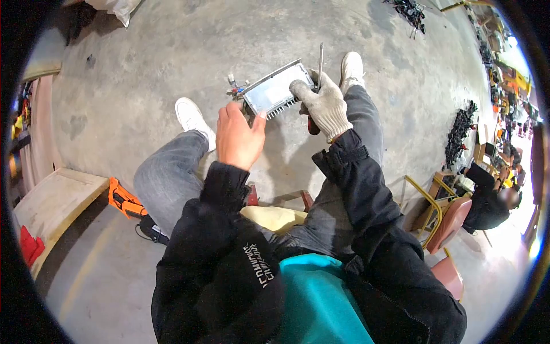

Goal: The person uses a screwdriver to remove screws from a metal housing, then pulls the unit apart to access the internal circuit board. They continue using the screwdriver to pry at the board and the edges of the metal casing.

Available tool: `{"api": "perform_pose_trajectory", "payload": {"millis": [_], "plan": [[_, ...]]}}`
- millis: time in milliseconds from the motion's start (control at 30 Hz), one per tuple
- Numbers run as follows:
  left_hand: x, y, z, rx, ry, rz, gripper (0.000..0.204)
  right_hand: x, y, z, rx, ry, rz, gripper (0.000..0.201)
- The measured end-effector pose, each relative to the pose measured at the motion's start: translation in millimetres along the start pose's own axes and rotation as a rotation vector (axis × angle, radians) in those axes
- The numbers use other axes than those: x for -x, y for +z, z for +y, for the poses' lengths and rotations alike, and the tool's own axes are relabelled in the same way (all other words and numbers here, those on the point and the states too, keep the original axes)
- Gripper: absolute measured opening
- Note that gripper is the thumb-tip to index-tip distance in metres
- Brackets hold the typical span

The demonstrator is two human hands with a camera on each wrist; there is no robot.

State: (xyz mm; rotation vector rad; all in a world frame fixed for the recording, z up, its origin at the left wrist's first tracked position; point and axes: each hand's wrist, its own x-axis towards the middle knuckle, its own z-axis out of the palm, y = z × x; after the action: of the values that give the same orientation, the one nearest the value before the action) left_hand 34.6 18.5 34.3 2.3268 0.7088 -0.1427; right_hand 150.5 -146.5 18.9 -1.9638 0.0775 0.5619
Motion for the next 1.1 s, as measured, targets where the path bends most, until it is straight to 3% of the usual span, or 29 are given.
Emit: {"api": "perform_pose_trajectory", "payload": {"millis": [33,67,133,167,267,400,467,533,800,933,1100], "plan": [[1.6,-16.4,7.3,0.108,0.017,-0.051,0.036,1.5,-0.2,-0.6,0.02,0.0,0.006,0.055],[1.0,-29.1,13.6,0.105,0.018,-0.053,0.036,1.9,-0.2,1.1,0.016,0.003,0.007,0.055],[-2.7,-45.6,19.6,0.351,0.182,-0.238,0.023,-0.1,1.0,3.5,0.017,-0.006,0.011,0.054],[-10.0,-44.8,14.7,0.335,0.34,-0.275,0.025,1.3,0.7,0.5,0.015,-0.007,0.011,0.054],[-35.7,-31.0,14.2,0.374,0.458,-0.388,0.029,2.8,-1.1,-3.4,0.039,0.008,0.005,0.055],[-62.7,-7.5,7.2,0.52,0.341,-0.553,0.033,-1.8,-2.0,3.8,0.035,0.014,0.0,0.055],[-68.7,-0.1,-0.9,0.482,0.33,-0.574,0.034,-3.1,-1.3,8.8,0.08,-0.089,0.024,0.055],[-71.3,0.1,0.5,0.625,0.238,-0.635,0.034,-0.9,-3.1,-0.9,0.071,-0.021,-0.015,0.056],[-81.8,6.6,-6.0,0.856,0.28,-0.725,0.035,-8.8,-3.0,11.3,0.067,-0.066,0.036,0.055],[-86.0,10.7,-8.4,0.846,0.274,-0.737,0.035,-11.9,-2.6,18.1,0.133,-0.108,0.036,0.052],[-91.0,8.5,-11.2,0.773,0.281,-0.695,0.035,-12.3,-0.4,17.1,0.01,-0.135,0.021,0.056]]}}
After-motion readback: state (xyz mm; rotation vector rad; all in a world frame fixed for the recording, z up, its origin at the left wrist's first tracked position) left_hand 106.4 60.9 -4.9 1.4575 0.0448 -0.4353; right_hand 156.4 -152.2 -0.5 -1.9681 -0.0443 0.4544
